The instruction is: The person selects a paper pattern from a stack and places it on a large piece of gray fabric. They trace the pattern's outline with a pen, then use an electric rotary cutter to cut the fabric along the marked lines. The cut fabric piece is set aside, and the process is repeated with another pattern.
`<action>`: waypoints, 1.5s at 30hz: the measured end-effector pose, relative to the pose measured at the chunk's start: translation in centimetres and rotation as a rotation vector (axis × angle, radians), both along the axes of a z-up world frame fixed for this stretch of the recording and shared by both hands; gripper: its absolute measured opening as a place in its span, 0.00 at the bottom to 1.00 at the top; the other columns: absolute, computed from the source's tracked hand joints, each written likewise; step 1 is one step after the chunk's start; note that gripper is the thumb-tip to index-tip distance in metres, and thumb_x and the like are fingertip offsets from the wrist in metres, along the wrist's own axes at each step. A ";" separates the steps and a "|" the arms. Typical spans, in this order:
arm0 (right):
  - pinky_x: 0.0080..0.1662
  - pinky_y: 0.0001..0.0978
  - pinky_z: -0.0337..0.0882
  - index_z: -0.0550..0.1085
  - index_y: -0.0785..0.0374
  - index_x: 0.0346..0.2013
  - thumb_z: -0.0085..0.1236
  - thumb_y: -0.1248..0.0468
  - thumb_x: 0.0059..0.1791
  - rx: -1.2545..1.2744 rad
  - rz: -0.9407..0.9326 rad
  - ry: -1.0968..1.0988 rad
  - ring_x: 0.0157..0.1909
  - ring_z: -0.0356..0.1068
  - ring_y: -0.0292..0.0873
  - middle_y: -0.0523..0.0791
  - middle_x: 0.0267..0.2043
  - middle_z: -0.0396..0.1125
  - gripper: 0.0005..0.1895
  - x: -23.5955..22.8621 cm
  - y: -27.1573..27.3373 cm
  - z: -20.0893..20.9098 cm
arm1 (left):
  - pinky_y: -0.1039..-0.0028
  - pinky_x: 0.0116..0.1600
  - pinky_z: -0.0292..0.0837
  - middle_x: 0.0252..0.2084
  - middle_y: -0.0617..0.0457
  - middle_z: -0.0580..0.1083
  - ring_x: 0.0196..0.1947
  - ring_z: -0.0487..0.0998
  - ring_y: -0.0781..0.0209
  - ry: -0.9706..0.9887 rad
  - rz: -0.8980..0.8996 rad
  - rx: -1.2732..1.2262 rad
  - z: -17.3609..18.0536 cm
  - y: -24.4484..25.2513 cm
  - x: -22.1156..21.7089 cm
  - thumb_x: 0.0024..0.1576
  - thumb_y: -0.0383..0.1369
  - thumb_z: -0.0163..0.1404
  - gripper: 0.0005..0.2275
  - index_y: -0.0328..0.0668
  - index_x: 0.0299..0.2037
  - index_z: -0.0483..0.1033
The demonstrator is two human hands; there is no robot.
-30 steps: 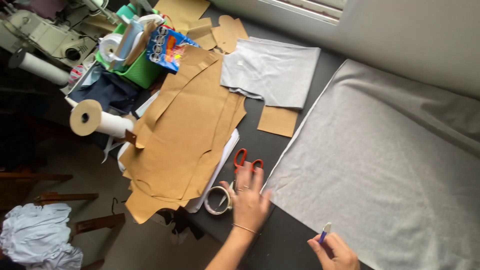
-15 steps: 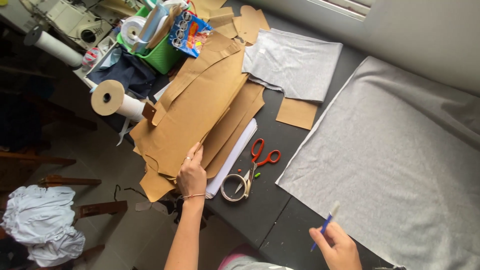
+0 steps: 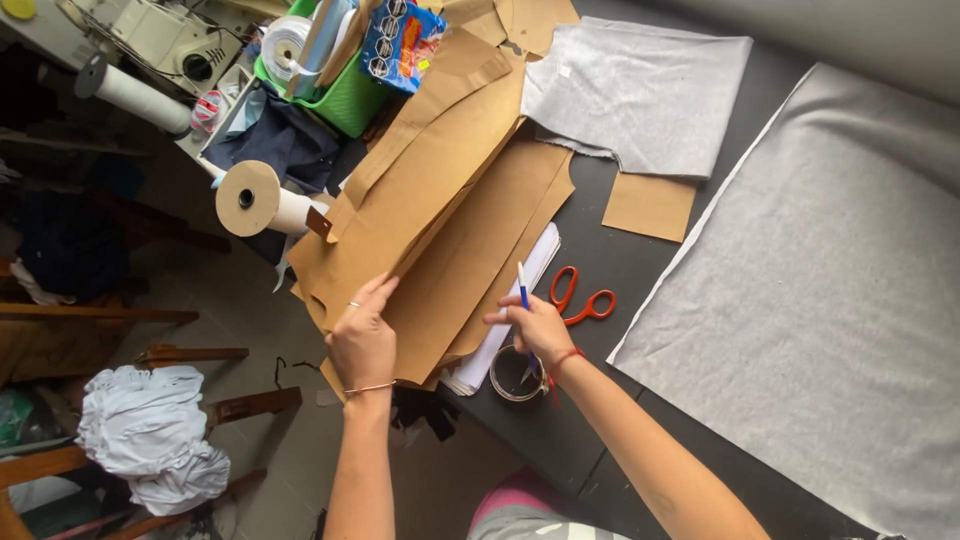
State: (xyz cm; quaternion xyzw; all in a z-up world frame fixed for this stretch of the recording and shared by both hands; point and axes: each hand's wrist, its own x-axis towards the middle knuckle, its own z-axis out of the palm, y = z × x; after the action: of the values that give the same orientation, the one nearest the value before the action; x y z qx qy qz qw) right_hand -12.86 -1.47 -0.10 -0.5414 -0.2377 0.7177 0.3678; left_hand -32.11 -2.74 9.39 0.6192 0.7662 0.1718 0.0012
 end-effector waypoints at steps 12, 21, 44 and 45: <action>0.15 0.15 0.56 0.60 0.59 0.54 0.42 0.70 0.43 0.297 -0.030 0.130 0.15 0.62 0.35 0.52 0.46 0.62 0.23 -5.0 3.4 2.1 | 0.64 0.39 0.71 0.44 0.62 0.70 0.38 0.74 0.56 -0.131 -0.222 -0.074 -0.4 -0.8 1.2 0.44 0.35 0.52 0.16 0.57 0.44 0.70; 0.39 0.26 0.67 0.69 0.61 0.42 0.45 0.72 0.35 0.066 -0.003 -0.365 0.35 0.69 0.38 0.46 0.31 0.70 0.20 -0.5 -0.1 -3.2 | 0.73 0.38 0.70 0.36 0.74 0.71 0.35 0.74 0.67 -0.133 -0.043 0.045 1.0 1.1 -1.3 0.49 0.31 0.48 0.11 0.72 0.35 0.74; 0.12 0.15 0.45 0.63 0.66 0.29 0.47 0.66 0.42 -0.179 -0.108 -0.062 0.08 0.49 0.29 0.48 0.14 0.59 0.06 1.3 -3.4 1.9 | 0.70 0.40 0.70 0.36 0.66 0.73 0.36 0.74 0.61 -0.242 -0.017 0.073 1.6 0.5 -0.1 0.47 0.25 0.50 0.13 0.64 0.35 0.76; 0.12 0.14 0.46 0.63 0.65 0.29 0.47 0.65 0.42 -0.168 -0.099 -0.068 0.09 0.49 0.29 0.47 0.14 0.59 0.06 1.5 -3.5 2.1 | 0.70 0.41 0.69 0.36 0.66 0.73 0.36 0.74 0.61 -0.243 -0.018 0.073 1.5 0.5 -0.1 0.47 0.25 0.50 0.13 0.64 0.35 0.76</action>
State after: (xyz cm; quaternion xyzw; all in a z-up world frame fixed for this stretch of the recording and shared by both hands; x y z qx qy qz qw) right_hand -11.32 -5.00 1.97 -0.6052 -0.1621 0.6975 0.3478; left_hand -32.18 -2.22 10.92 0.6002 0.7482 0.2731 0.0730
